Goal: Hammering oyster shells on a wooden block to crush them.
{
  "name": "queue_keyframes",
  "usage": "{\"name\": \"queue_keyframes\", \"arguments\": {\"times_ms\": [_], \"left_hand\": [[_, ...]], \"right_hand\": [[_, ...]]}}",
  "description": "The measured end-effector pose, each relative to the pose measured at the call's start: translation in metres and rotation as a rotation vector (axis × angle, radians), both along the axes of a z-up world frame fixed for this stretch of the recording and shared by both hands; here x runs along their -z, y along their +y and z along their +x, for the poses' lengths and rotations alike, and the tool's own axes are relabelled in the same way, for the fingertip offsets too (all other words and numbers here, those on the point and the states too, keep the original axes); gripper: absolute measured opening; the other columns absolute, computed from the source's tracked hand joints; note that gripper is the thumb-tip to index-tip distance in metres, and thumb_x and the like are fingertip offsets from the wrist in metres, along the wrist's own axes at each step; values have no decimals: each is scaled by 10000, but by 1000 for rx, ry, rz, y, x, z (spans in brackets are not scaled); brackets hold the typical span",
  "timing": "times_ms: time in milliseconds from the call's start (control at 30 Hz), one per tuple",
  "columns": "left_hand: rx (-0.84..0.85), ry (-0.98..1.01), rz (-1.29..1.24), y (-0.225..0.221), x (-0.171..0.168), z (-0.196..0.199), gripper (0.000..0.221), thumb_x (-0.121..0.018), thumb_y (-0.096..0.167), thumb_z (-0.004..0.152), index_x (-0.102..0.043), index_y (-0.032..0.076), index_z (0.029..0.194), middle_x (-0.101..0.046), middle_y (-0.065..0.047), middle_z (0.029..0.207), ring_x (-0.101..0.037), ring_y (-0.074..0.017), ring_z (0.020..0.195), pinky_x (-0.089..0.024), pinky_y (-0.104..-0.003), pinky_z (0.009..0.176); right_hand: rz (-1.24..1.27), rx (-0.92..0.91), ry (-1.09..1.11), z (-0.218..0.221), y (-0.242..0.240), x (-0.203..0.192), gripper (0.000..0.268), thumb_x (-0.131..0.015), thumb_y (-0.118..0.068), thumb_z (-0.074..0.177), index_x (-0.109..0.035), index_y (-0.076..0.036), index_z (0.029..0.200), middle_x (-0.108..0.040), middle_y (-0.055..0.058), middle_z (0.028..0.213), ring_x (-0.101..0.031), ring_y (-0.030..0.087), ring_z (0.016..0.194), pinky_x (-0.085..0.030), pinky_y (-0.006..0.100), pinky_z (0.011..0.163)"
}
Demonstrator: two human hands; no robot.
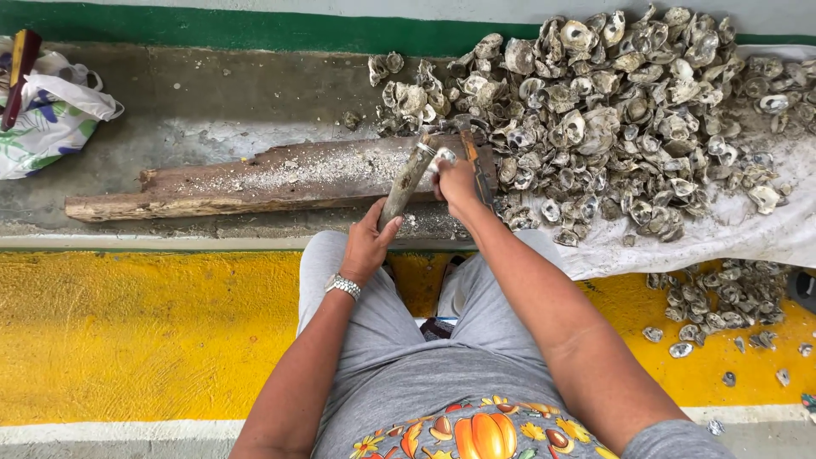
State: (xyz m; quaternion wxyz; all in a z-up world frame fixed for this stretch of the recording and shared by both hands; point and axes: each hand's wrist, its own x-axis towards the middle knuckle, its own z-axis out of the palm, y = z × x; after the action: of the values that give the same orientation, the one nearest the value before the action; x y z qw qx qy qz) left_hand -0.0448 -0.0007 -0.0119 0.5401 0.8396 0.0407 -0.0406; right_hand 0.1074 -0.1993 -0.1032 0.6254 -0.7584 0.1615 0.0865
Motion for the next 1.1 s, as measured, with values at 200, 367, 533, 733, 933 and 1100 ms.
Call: {"name": "queue_keyframes", "arguments": {"times_ms": [200,367,533,733,933,1100], "left_hand": [[28,-109,-22,0,19,5,524,-669,420,979,-592,102,1389,-780,-121,852,-758,-210,750,-581,-367,675],[-33,-100,63,-4,6,0,562,-661,406,958,-566,104,1422,-761,-181,830,-760,-226,728,-573,-365,668],[-23,-106,-74,5,17,-1,507,-671,405,973,-604,115,1383,-801,-151,938,-771,-214,806,-603,-348,714],[132,-253,86,-3,32,-10,535,-703,370,977,-606,97,1427,-759,-204,996,-776,-288,891,-578,-374,736],[-15,-236,-94,7,31,-3,492,-671,370,990,-623,93,1394,-771,-70,846,-727,-118,720,-575,-304,676],[-16,-92,-451,6,30,0,545,-641,350,983,-561,52,1432,-583,55,676,-522,-20,513,-445,-211,443]], "right_hand": [[-176,-78,-96,-17,-1,-32,264,-575,-187,1058,-612,-4,871,-642,90,667,-571,154,493,-430,342,485],[-124,46,-228,-6,15,-19,219,-562,-136,1034,-608,19,886,-643,87,711,-585,172,549,-434,356,476],[-124,-138,-105,10,-15,-36,200,-566,-127,1055,-656,8,937,-644,117,706,-544,187,563,-402,356,511],[-681,-334,-248,-9,-46,-58,163,-584,-125,1039,-667,2,982,-668,111,743,-594,173,582,-490,339,552],[190,-222,51,-31,-38,-88,105,-555,-181,1039,-624,-148,1112,-656,25,734,-565,79,546,-466,227,461],[455,-188,22,-24,-48,-75,121,-581,-179,1066,-589,-60,1084,-682,49,792,-605,93,595,-507,237,490]]}}
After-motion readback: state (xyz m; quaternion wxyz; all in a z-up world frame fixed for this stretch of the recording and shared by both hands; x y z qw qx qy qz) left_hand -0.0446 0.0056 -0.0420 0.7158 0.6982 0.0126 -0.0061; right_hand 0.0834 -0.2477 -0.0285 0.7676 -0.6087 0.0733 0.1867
